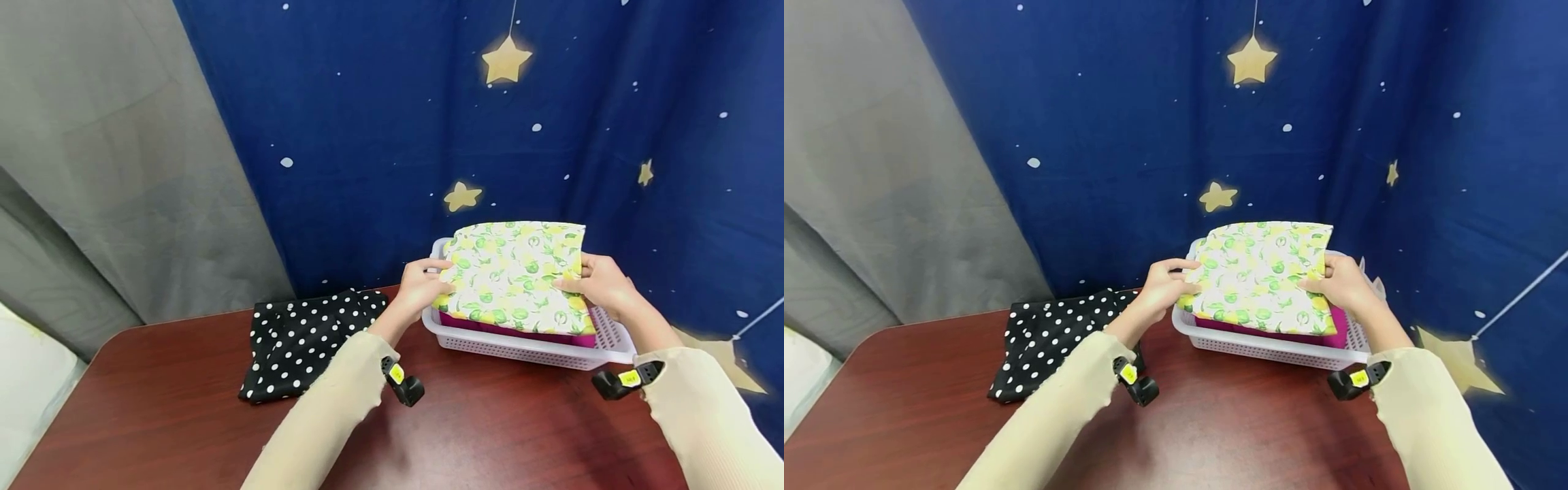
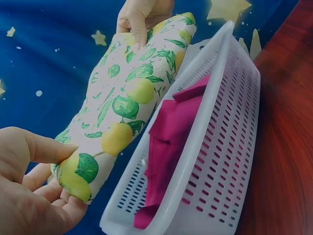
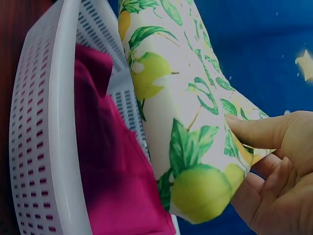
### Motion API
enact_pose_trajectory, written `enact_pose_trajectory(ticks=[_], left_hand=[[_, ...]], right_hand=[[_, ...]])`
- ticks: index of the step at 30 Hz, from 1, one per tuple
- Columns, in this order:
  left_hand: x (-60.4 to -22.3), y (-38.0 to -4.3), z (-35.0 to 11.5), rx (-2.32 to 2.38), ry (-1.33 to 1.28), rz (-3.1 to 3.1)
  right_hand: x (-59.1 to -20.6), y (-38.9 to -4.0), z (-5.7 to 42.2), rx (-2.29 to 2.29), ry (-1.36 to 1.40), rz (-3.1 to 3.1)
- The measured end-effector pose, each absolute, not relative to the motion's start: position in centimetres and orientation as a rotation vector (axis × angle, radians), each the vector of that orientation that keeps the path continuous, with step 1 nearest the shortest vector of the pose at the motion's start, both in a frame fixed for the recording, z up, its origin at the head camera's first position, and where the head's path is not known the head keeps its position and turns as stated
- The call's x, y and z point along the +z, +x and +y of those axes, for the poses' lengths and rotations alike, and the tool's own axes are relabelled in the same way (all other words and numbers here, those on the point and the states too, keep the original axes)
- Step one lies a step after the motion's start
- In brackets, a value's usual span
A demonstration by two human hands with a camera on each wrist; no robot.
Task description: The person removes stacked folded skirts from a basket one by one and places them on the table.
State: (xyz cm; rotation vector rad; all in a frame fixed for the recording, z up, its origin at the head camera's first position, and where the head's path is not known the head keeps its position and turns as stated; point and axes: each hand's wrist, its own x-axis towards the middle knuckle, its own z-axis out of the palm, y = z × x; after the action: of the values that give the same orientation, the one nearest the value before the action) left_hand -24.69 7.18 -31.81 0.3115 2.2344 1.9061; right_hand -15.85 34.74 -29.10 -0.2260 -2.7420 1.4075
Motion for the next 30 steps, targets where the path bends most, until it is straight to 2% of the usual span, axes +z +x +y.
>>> enact_pose_trajectory(ticks=[30], left_hand=[[-29.4,-20.7,-3.9,2.031,0.390,2.237]], right_hand=[[-28.2,-15.8,25.8,1.619,0.116,-2.596]])
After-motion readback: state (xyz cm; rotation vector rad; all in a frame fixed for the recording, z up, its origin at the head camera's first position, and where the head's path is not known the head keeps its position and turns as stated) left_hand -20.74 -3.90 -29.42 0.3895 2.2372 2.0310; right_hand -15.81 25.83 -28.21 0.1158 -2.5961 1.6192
